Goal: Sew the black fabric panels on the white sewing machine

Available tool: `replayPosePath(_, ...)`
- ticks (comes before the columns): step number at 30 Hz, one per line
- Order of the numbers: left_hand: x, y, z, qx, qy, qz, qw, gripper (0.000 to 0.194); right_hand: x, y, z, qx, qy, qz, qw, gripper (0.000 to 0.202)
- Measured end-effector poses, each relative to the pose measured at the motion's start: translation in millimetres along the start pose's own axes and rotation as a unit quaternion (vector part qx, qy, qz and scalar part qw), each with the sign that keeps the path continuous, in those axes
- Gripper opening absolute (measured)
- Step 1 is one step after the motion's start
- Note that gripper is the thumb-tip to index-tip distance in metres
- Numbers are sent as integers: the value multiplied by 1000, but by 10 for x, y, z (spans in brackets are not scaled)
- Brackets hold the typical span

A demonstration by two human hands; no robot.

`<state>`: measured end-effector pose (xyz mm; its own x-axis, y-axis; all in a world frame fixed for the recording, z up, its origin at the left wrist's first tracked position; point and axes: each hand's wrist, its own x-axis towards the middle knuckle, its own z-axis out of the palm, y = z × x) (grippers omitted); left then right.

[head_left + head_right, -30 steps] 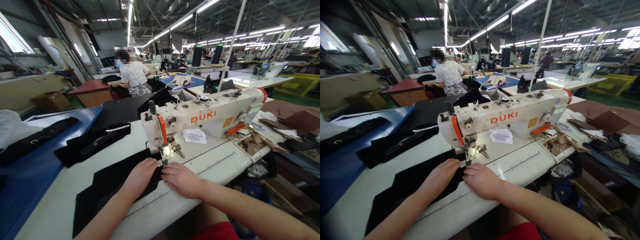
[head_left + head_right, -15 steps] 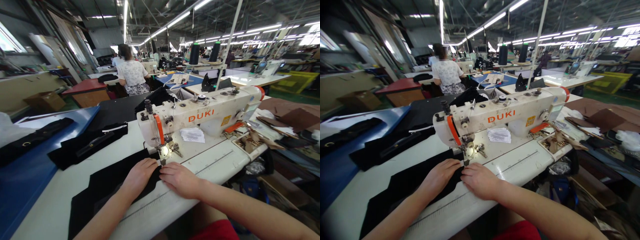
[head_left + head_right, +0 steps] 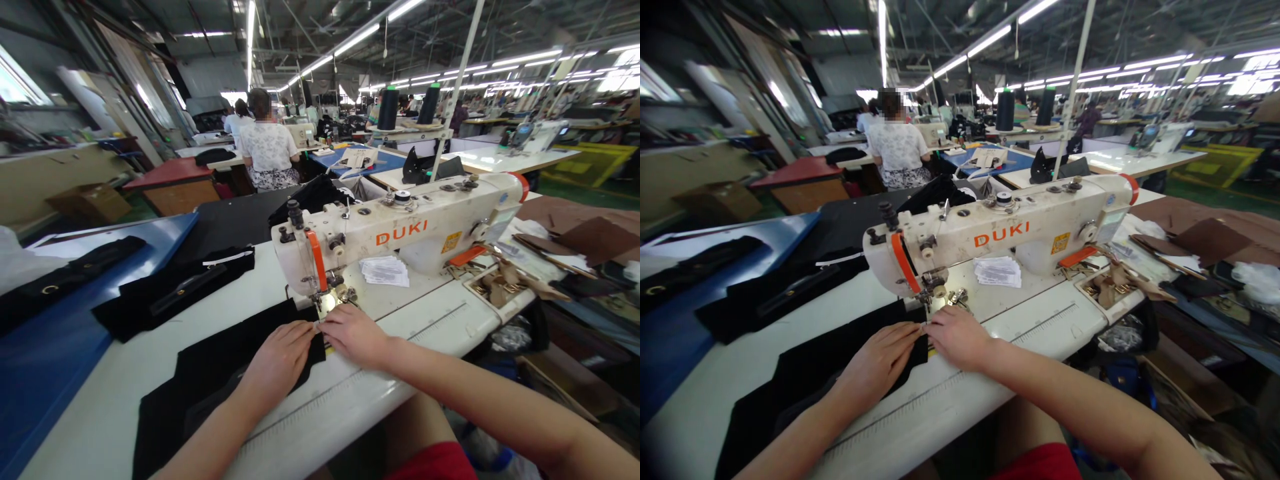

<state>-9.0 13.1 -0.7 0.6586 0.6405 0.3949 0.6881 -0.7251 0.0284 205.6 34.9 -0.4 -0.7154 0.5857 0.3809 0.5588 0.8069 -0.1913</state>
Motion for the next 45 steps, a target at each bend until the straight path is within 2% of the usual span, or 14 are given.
replayPosePath(4, -68, 81, -11, -16, -23, -57, 998, 37, 66, 65, 2, -30, -18, -20, 999, 13)
replayPosePath(8, -12, 66, 25, -23, -37, -80, 996, 39, 120, 133, -18, -49, -21, -26, 998, 12)
replayPosePath(14, 164, -59, 110, 0, -35, -74, 997, 38, 214, 257, -50, -59, -40, -9, 997, 17)
replayPosePath(23, 122, -4, 124, -1, -46, -72, 996, 39, 185, 229, -39, -63, -39, -9, 997, 17)
replayPosePath(28, 179, -63, 148, 0, -47, -75, 996, 40, 195, 243, -39, -56, -36, 15, 998, 20)
replayPosePath(33, 186, -84, 180, -14, -44, -81, 996, 40, 197, 266, -13, -62, -35, 6, 997, 20)
replayPosePath(45, 194, -24, 126, -27, -73, -112, 991, 41, 149, 254, -21, -57, -40, 2, 998, 18)
